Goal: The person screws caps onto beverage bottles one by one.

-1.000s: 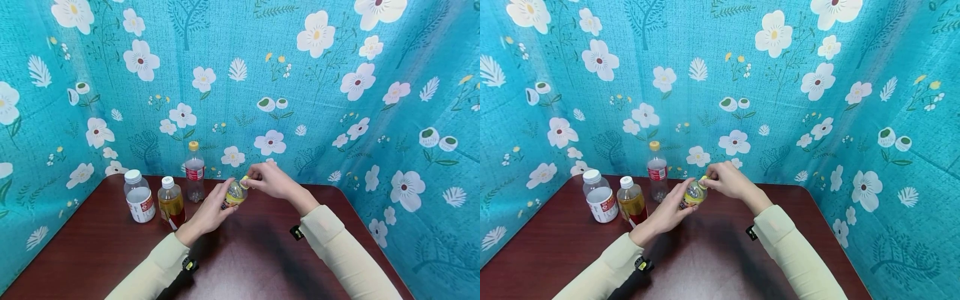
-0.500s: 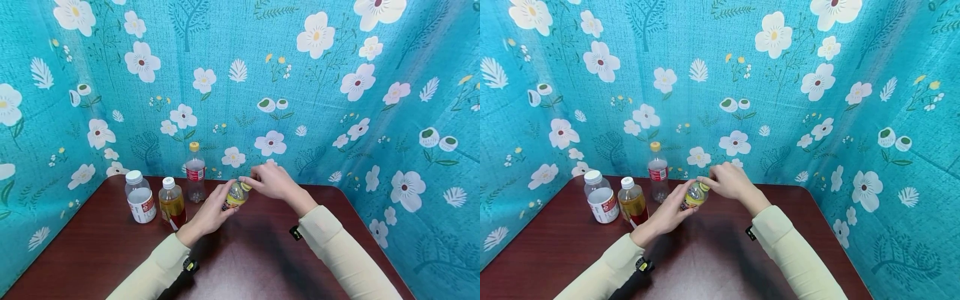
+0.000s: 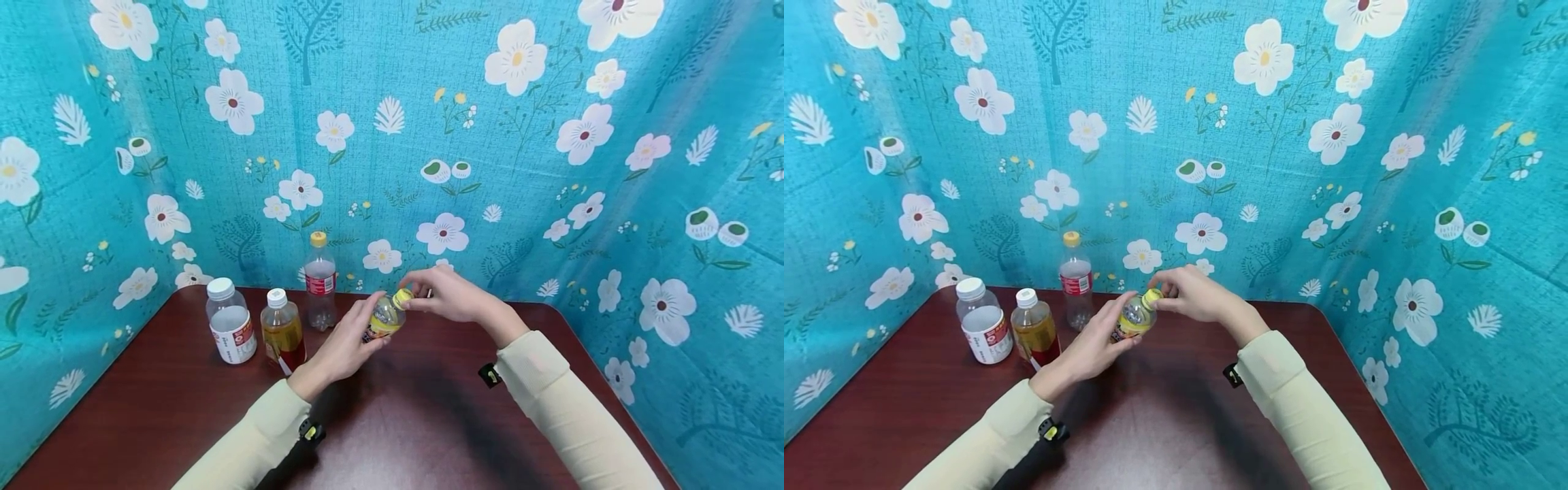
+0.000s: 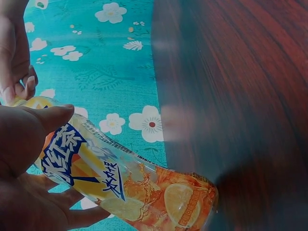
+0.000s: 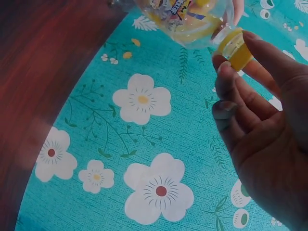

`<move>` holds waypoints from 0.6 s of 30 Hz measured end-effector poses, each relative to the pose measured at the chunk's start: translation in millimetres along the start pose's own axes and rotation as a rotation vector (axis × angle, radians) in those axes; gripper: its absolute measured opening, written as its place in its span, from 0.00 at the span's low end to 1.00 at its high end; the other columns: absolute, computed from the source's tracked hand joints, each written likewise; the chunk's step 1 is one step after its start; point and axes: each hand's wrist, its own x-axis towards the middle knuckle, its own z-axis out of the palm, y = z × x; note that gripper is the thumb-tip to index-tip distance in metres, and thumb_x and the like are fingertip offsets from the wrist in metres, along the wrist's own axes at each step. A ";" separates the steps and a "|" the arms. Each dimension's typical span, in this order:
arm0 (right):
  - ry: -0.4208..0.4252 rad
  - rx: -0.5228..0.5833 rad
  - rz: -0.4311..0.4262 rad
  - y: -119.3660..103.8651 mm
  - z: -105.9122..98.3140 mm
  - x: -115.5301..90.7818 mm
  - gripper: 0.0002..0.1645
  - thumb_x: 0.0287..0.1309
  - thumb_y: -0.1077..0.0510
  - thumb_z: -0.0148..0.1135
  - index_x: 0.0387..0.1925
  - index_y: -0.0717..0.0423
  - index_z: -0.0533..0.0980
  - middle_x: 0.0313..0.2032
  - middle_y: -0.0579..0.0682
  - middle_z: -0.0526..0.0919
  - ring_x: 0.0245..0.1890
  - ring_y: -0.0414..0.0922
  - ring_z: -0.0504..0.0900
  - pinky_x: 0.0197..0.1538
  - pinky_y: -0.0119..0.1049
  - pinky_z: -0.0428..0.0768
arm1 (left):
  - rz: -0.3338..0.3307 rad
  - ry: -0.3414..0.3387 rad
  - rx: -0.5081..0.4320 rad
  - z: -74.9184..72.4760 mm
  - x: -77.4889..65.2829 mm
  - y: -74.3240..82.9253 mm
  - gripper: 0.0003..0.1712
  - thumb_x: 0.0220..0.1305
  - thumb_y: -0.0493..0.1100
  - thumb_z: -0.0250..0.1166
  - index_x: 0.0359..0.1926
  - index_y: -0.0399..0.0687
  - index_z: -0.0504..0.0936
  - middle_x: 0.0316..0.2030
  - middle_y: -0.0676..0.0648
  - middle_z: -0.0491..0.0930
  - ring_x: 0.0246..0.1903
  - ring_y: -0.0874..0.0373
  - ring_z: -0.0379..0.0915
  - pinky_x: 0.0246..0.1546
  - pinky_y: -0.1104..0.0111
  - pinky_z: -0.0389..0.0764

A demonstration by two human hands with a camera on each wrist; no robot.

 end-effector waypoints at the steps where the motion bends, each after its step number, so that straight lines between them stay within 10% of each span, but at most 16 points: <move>1: 0.007 0.004 -0.007 -0.2 0.2 0.4 0.17 0.68 0.52 0.67 0.55 0.51 0.81 0.32 0.40 0.84 0.31 0.41 0.85 0.38 0.38 0.83 | 0.001 0.000 -0.004 -0.3 -0.2 -0.4 0.52 0.62 0.42 0.75 0.80 0.57 0.54 0.64 0.44 0.68 0.60 0.51 0.71 0.60 0.53 0.79; 18: -0.003 0.059 -0.010 -2.8 0.7 5.5 0.08 0.66 0.52 0.69 0.36 0.51 0.82 0.23 0.43 0.85 0.21 0.40 0.83 0.28 0.36 0.83 | 0.028 -0.023 -0.026 -4.3 -0.5 -1.7 0.51 0.62 0.40 0.75 0.79 0.56 0.55 0.61 0.43 0.70 0.59 0.52 0.71 0.59 0.55 0.80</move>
